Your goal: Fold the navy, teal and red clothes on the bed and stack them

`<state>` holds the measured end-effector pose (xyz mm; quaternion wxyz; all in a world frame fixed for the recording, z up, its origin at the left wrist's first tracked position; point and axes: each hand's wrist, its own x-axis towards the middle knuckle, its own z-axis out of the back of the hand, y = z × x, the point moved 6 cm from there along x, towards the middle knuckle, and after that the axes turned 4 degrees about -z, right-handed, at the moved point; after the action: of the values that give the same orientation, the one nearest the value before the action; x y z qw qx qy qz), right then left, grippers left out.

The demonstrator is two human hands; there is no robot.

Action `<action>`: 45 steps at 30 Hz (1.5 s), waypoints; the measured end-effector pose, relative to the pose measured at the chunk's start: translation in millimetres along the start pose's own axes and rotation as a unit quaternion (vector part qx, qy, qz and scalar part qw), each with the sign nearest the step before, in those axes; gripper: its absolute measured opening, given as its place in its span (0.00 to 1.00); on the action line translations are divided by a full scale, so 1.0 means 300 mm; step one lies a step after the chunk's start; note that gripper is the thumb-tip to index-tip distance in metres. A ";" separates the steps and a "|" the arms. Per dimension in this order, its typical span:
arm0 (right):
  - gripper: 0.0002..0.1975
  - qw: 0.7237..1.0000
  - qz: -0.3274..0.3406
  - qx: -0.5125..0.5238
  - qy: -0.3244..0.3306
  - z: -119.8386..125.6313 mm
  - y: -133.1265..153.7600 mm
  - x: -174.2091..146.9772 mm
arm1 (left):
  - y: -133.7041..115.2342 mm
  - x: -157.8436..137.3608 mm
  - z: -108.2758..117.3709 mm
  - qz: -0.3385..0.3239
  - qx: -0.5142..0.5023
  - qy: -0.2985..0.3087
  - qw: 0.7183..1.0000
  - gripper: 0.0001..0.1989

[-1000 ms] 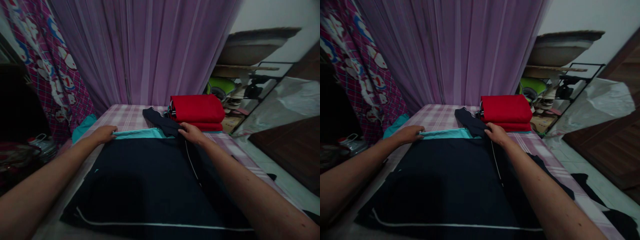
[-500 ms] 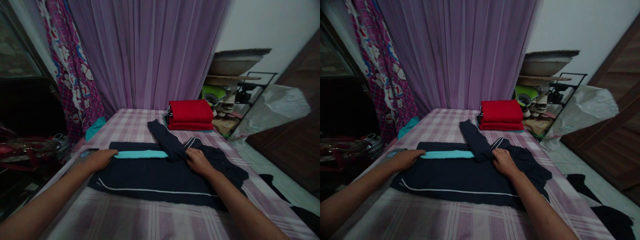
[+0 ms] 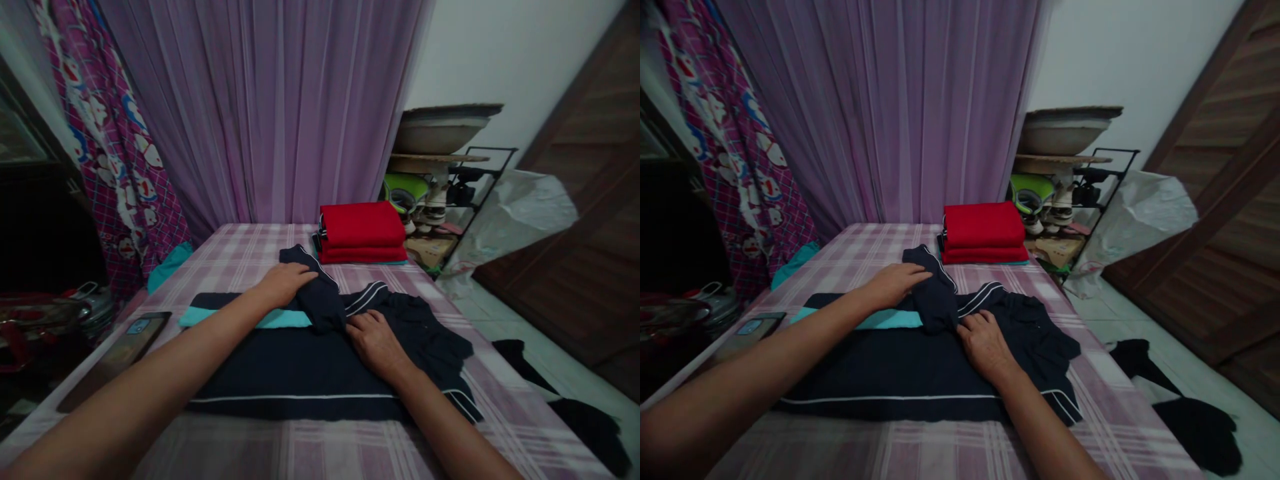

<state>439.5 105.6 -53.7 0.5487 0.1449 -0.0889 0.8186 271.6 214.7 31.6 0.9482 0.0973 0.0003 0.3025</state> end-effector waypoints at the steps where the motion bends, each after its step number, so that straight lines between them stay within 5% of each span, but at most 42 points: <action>1: 0.14 1.000 -0.002 0.006 0.000 -0.004 0.000 -0.003 | -0.028 0.064 -0.012 -0.023 0.008 -0.010 1.000 0.27; 6: 0.14 0.999 -0.021 0.030 0.033 -0.004 0.001 -0.005 | -0.062 0.294 -0.118 -0.045 0.067 0.018 0.997 0.27; 11: 0.15 0.995 -0.054 0.051 0.063 0.014 -0.009 -0.005 | -0.043 0.331 -0.149 -0.074 0.089 0.091 0.989 0.13; 18: 0.35 0.968 -0.239 -0.006 0.077 0.038 -0.144 0.009 | -0.003 0.100 0.118 -0.109 0.089 0.048 0.989 0.07; 22: 0.31 0.962 -0.249 -0.031 0.110 0.070 -0.193 0.026 | -0.061 -0.115 0.222 -0.126 0.052 0.035 0.990 0.05; 27: 0.19 0.963 -0.230 -0.083 0.110 0.141 -0.214 0.040 | -0.213 -0.319 0.196 -0.089 -0.001 0.050 0.995 0.06; 34: 0.19 0.962 -0.229 -0.116 0.089 0.145 -0.240 -0.045 | -0.406 -0.414 0.116 -0.102 -0.153 0.040 0.982 0.11; 39: 0.18 0.968 -0.205 -0.129 0.071 0.154 -0.225 -0.079 | -0.433 -0.432 0.082 -0.106 -0.245 0.066 0.961 0.17; 45: 0.16 0.984 -0.177 -0.030 -0.014 0.240 -0.128 0.034 | -0.411 -0.453 0.046 -0.069 -0.366 0.100 0.923 0.13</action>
<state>481.5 107.2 17.0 0.6878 0.1534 -0.0941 0.7033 232.2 35.7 14.3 0.9313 -0.2871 -0.0090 0.2238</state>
